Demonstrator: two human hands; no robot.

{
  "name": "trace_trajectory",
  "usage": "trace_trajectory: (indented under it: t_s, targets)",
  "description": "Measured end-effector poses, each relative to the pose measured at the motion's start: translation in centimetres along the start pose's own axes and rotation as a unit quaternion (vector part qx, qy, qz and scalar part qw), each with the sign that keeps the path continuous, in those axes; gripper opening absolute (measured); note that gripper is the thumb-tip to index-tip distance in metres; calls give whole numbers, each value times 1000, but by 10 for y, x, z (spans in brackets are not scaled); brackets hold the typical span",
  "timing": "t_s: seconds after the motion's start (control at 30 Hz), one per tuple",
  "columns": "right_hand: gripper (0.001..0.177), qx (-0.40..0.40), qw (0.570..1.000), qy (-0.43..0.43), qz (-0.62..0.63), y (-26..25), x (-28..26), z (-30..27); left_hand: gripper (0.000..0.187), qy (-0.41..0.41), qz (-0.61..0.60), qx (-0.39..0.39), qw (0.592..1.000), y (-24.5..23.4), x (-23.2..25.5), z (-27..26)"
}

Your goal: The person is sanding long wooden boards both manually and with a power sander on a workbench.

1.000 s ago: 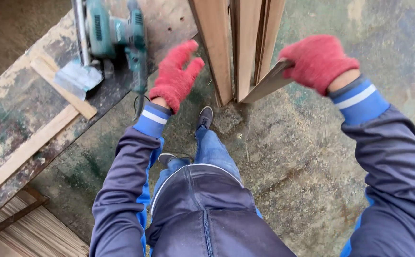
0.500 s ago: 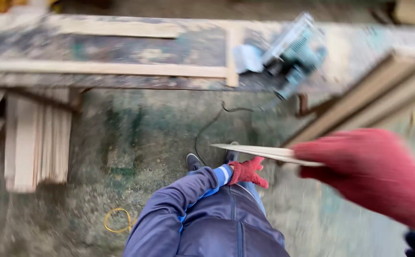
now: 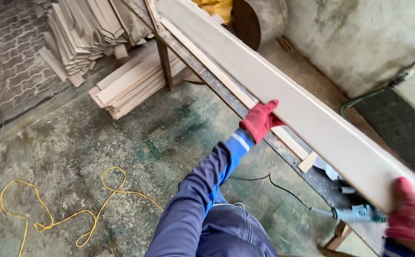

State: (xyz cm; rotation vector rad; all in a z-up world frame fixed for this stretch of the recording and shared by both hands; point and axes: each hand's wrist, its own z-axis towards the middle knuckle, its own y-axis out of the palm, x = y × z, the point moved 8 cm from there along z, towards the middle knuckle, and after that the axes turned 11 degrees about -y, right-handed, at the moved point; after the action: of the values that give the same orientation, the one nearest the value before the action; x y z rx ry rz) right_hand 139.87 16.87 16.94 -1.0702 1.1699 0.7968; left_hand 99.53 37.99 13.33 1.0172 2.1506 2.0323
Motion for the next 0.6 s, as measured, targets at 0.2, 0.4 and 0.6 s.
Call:
trace_trajectory:
  t_s: [0.2, 0.4, 0.6]
  targets:
    - [38, 183, 975, 128, 15, 49, 54, 6, 30, -47, 89, 156, 983, -55, 34, 35]
    - [34, 99, 991, -1, -93, 108, 17, 7, 46, -94, 29, 73, 992, -78, 84, -3]
    - [46, 34, 973, 229, 23, 264, -18, 36, 34, -114, 151, 228, 955, -176, 186, -73]
